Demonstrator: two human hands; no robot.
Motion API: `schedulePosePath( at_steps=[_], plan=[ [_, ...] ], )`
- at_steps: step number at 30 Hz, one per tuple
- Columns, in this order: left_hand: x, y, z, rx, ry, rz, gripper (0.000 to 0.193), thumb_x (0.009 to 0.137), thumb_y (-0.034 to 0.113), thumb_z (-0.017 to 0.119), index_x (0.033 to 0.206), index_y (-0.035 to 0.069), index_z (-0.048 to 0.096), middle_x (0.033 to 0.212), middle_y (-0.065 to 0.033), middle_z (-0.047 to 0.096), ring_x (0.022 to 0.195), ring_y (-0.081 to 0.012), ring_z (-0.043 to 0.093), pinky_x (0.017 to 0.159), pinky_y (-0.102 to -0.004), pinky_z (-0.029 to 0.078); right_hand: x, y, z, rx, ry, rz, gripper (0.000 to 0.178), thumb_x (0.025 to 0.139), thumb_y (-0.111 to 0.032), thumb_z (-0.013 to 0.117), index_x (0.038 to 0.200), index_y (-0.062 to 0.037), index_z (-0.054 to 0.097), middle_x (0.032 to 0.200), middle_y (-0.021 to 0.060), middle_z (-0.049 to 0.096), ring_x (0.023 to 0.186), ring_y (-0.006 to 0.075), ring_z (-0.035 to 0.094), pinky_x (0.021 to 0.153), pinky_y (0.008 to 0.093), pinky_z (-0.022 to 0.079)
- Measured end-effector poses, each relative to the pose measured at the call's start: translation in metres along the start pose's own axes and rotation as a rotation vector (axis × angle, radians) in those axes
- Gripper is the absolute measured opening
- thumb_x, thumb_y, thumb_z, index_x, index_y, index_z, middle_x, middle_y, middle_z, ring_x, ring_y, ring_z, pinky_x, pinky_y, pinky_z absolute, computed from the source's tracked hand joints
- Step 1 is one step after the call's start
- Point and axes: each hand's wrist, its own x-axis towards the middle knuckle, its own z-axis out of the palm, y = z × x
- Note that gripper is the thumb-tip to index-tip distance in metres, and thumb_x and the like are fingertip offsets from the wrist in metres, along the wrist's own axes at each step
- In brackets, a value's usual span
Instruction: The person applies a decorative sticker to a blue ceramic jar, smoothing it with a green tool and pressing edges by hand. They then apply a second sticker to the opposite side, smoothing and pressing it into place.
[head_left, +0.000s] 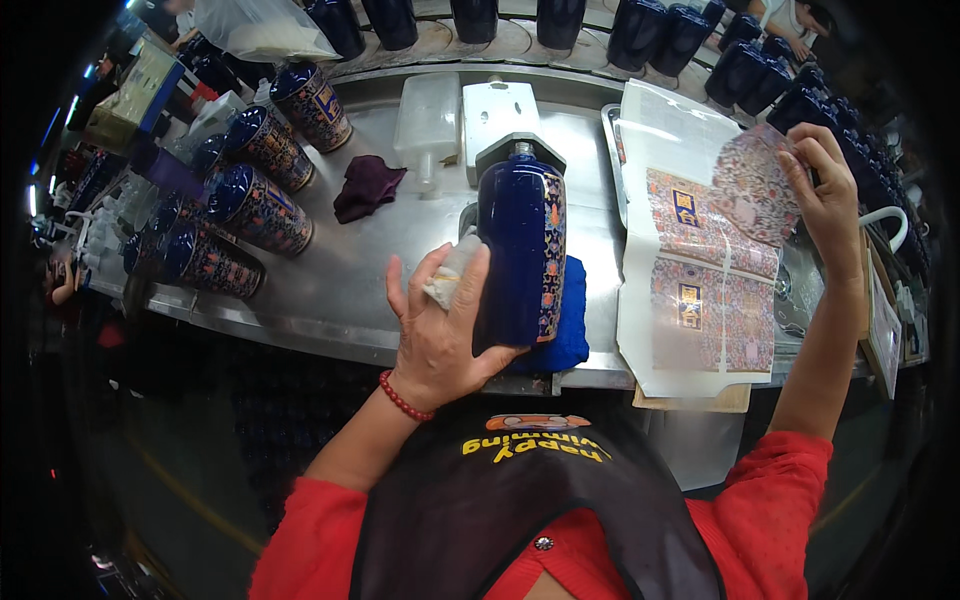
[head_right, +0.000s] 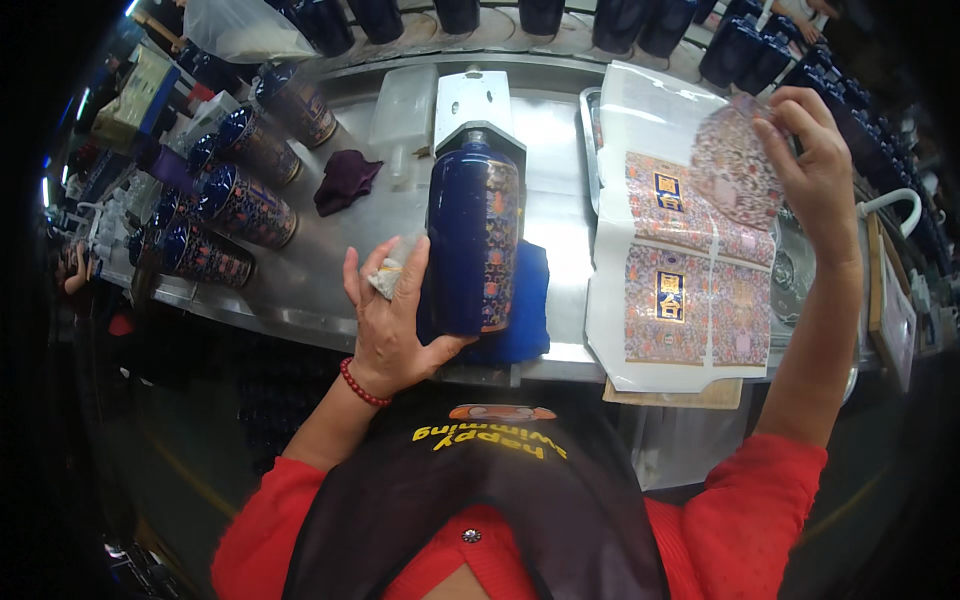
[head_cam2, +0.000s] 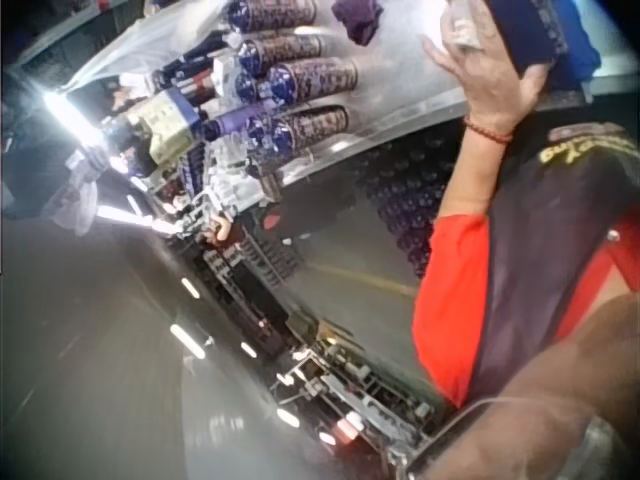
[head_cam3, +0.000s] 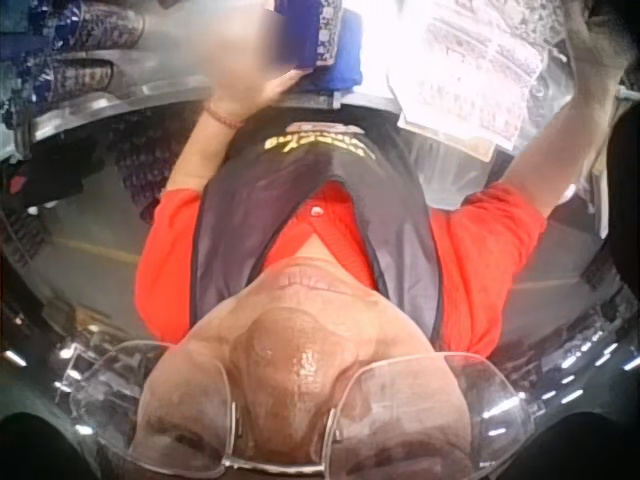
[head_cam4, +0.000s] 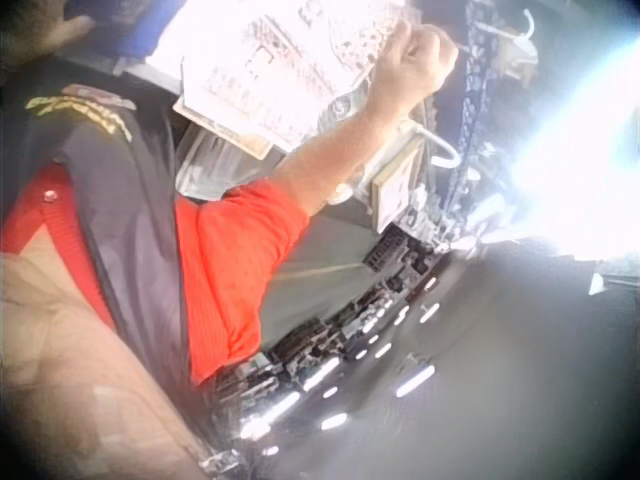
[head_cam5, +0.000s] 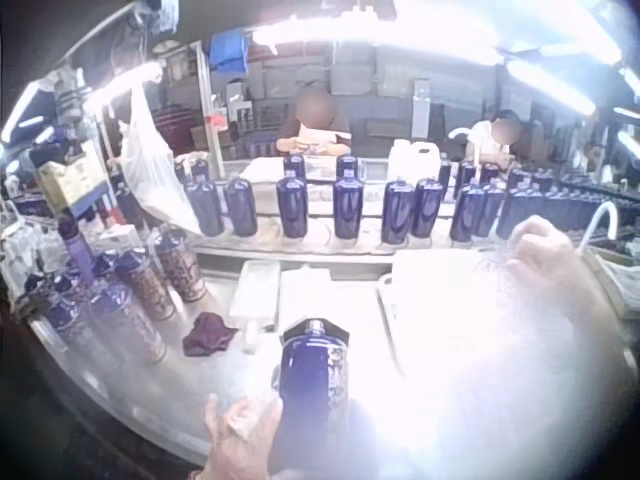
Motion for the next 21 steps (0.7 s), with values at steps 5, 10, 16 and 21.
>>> schedulePosePath(
  at_steps=[5, 10, 16, 21],
  plan=[
    [0.001, -0.008, 0.007, -0.027, -0.024, -0.003, 0.101, 0.074, 0.051, 0.081, 0.15, -0.004, 0.041, 0.111, -0.0209, 0.063, 0.136, -0.0357, 0.038, 0.113, -0.0696, 0.008, 0.008, -0.08, 0.014, 0.218, -0.029, -0.161, 0.015, 0.092, -0.009, 0.072, 0.085, 0.0011, 0.065, 0.107, 0.0086, 0.064, 0.081, 0.0149, 0.063, 0.073, 0.0285, 0.05],
    [0.006, 0.002, -0.005, 0.173, -0.009, 0.101, 0.096, 0.074, 0.057, 0.08, 0.145, -0.001, 0.05, 0.125, -0.016, 0.063, 0.135, -0.0349, 0.042, 0.115, -0.0691, 0.01, 0.005, -0.134, 0.017, 0.195, -0.06, -0.264, 0.014, 0.086, -0.007, 0.076, 0.083, -0.0003, 0.064, 0.113, 0.0132, 0.064, 0.106, 0.0235, 0.066, 0.084, 0.0344, 0.053],
    [0.023, -0.002, -0.022, 0.003, -0.075, 0.176, 0.105, 0.072, 0.057, 0.083, 0.15, 0.0, 0.041, 0.139, -0.0198, 0.054, 0.143, -0.0376, 0.033, 0.119, -0.0624, 0.01, 0.001, -0.167, 0.009, 0.217, -0.062, -0.365, 0.017, 0.078, -0.002, 0.08, 0.082, -0.0008, 0.064, 0.115, 0.0164, 0.064, 0.115, 0.0325, 0.064, 0.092, 0.0419, 0.052],
    [0.044, -0.003, -0.049, -0.771, -0.185, 0.206, 0.084, 0.082, 0.052, 0.079, 0.143, 0.004, 0.049, 0.141, -0.0203, 0.055, 0.146, -0.0414, 0.027, 0.121, -0.0521, 0.016, -0.003, -0.191, 0.002, 0.29, -0.062, -0.363, 0.017, 0.077, -0.002, 0.08, 0.08, -0.0011, 0.064, 0.112, 0.0169, 0.065, 0.114, 0.0348, 0.065, 0.094, 0.0429, 0.052]
  ],
)
